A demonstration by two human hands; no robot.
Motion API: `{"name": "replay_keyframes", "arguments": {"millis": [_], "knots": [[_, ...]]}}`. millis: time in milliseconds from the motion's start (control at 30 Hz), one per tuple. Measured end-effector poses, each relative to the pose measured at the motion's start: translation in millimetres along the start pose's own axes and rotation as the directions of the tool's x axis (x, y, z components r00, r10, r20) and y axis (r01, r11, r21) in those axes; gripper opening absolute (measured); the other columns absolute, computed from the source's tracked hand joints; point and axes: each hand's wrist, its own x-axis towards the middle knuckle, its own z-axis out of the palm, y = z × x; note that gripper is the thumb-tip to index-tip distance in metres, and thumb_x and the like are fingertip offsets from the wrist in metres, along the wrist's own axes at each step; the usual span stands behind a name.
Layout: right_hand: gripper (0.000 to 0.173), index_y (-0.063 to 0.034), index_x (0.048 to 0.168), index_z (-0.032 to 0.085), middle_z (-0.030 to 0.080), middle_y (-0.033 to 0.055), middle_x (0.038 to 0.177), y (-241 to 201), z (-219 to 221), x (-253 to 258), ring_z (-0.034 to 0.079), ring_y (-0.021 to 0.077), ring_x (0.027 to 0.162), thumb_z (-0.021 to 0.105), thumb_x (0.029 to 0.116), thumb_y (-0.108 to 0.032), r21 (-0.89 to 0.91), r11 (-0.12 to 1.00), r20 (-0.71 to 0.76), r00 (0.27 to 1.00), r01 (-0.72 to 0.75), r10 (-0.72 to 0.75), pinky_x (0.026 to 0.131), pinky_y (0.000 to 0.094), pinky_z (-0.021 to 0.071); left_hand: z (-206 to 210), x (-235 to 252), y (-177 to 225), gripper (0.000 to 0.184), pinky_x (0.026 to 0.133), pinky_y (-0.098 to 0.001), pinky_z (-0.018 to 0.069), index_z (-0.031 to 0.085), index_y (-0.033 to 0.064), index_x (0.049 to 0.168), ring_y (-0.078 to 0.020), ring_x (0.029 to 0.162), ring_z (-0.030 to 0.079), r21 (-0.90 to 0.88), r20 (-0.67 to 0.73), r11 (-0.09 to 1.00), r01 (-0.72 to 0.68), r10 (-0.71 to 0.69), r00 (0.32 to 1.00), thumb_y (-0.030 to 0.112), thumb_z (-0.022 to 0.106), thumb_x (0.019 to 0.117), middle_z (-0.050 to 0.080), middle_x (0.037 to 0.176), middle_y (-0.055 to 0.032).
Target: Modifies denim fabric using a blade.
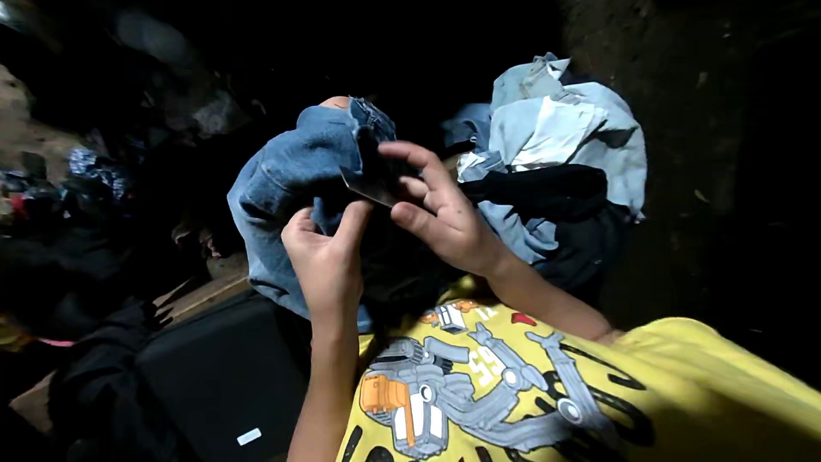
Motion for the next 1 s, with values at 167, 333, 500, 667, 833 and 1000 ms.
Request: {"name": "replay_keyframes", "arguments": {"millis": [167,333,500,667,833,1000], "knots": [[0.098,0.0010,0.159,0.027,0.053,-0.0032,0.076,2.9,-15.6,13.0,0.045,-0.0026,0.059,0.080,0.0860,-0.036,0.070,0.991,0.031,0.993,0.114,-0.117,0.053,0.0128,0.0422,-11.0,-0.7,-1.7,0.018,0.067,-0.0194,0.0601,0.070,0.0190,0.089,0.0009,0.073,0.069,0.100,0.158,0.994,-0.045,0.029,0.987,0.003,0.074,0.0820,0.072,0.080,0.0117],[0.035,0.0076,0.114,0.064,0.052,-0.0060,0.071,-1.3,-25.8,26.2,0.041,-0.0080,0.058,0.075,0.0885,-0.014,-0.053,0.971,-0.022,0.972,0.234,-0.235,0.052,0.0089,0.0356,-7.6,1.5,-7.5,0.037,0.082,-0.0207,0.0592,0.068,0.0273,0.107,0.0016,0.091,0.069,-0.043,0.169,0.999,0.002,0.006,0.986,0.055,0.077,0.0849,0.073,0.096,0.0153],[0.056,0.0055,0.134,0.060,0.062,0.0025,0.076,-10.0,-26.5,33.5,0.045,0.0019,0.055,0.077,0.0870,-0.019,-0.224,0.943,0.040,0.969,0.245,-0.242,0.050,0.0195,0.0399,1.5,2.3,-2.1,0.010,0.071,-0.0184,0.0591,0.068,0.0237,0.100,0.0020,0.077,0.069,0.044,0.121,0.996,0.081,-0.086,0.989,0.032,0.062,0.1025,0.071,0.084,0.0134],[0.022,-0.0016,0.088,0.065,0.060,-0.0004,0.073,-2.8,-38.9,15.9,0.048,-0.0028,0.060,0.076,0.0893,-0.021,-0.388,0.898,-0.094,0.960,0.208,-0.263,0.054,0.0139,0.0388,5.4,-0.8,-5.9,0.025,0.065,-0.0191,0.0578,0.064,0.0228,0.084,0.0011,0.069,0.067,0.021,-0.003,1.000,0.008,-0.008,1.000,0.008,0.051,0.0995,0.069,0.075,0.0123],[0.017,-0.0016,0.097,0.062,0.055,0.0025,0.069,11.6,-21.9,-10.8,0.046,0.0049,0.052,0.070,0.0936,-0.017,-0.458,0.887,-0.265,0.944,0.055,-0.195,0.045,0.0184,0.0387,14.4,-8.3,-19.2,0.019,0.075,-0.0214,0.0594,0.058,0.0188,0.100,-0.0004,0.082,0.069,-0.067,-0.077,0.994,-0.083,0.078,0.994,0.002,0.048,0.0986,0.070,0.086,0.0110],[0.060,0.0011,0.146,0.037,0.048,-0.0033,0.073,1.7,-18.3,-26.1,0.043,-0.0002,0.056,0.052,0.1052,-0.040,-0.097,0.988,-0.297,0.943,0.123,-0.147,0.050,0.0143,0.0397,11.6,-13.1,-18.5,0.013,0.075,-0.0207,0.0597,0.058,0.0179,0.103,0.0013,0.081,0.069,0.047,0.000,0.999,-0.020,0.020,1.000,0.006,0.057,0.0977,0.070,0.087,0.0131]]}}
